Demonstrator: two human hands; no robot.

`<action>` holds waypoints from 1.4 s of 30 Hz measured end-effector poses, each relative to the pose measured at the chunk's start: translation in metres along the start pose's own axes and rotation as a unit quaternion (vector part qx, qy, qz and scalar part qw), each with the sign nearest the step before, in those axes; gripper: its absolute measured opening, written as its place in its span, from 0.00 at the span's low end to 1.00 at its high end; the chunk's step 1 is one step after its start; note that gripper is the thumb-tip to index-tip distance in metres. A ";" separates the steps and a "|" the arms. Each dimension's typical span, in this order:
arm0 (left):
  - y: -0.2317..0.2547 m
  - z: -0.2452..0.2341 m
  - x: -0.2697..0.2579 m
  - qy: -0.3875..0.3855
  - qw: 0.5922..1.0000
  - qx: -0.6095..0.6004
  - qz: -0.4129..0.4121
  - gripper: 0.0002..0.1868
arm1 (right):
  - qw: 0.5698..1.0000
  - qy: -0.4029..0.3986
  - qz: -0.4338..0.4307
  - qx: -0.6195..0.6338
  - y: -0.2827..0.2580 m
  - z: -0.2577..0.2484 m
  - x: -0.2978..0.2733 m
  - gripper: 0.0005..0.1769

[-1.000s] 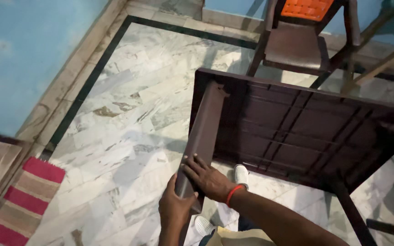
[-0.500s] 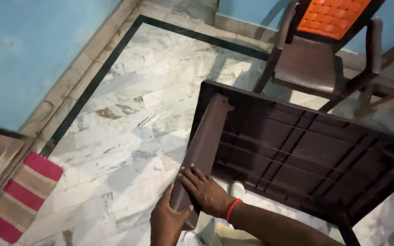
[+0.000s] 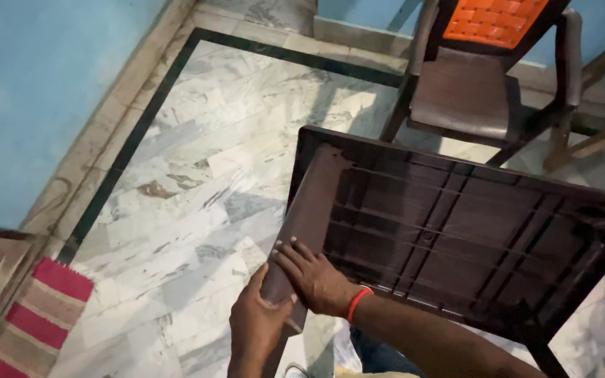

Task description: The person moves chairs around a dining table, then flips the table upside down and removes one of its legs by hand. The removed leg is placed on a nearby chair. The video ends with the table still upside down and one leg detached.

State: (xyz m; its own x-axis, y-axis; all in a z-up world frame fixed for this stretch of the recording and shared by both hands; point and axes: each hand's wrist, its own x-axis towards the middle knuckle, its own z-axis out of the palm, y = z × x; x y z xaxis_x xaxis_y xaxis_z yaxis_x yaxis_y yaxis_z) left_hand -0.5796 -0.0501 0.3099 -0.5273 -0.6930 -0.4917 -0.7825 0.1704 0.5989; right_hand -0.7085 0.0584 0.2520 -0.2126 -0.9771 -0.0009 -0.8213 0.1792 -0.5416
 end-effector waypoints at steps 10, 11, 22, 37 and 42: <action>0.046 0.027 0.050 0.053 0.990 0.050 0.121 0.44 | 0.998 0.001 0.063 0.028 0.053 -0.021 0.013 0.51; 0.051 0.030 0.055 0.058 0.988 0.049 0.135 0.44 | 0.996 -0.002 0.075 0.039 0.057 -0.022 0.013 0.51; 0.114 0.055 0.122 0.051 0.983 0.110 0.139 0.44 | 0.977 0.161 0.056 0.128 0.111 -0.040 0.019 0.60; 0.202 0.100 0.226 0.031 0.972 0.184 0.146 0.39 | 0.924 0.281 0.156 0.205 0.171 -0.034 0.003 0.50; 0.222 0.120 0.273 0.031 0.957 0.230 0.177 0.38 | 0.911 0.276 0.207 0.225 0.177 -0.020 -0.023 0.47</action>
State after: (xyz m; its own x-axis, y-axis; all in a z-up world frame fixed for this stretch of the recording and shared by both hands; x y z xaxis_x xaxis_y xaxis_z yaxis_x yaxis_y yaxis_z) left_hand -0.9366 -0.1175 0.2327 -0.7761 -0.5735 -0.2623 -0.6297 0.6815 0.3730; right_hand -0.8593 0.1146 0.1730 -0.7909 -0.6076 0.0725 -0.3360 0.3324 -0.8813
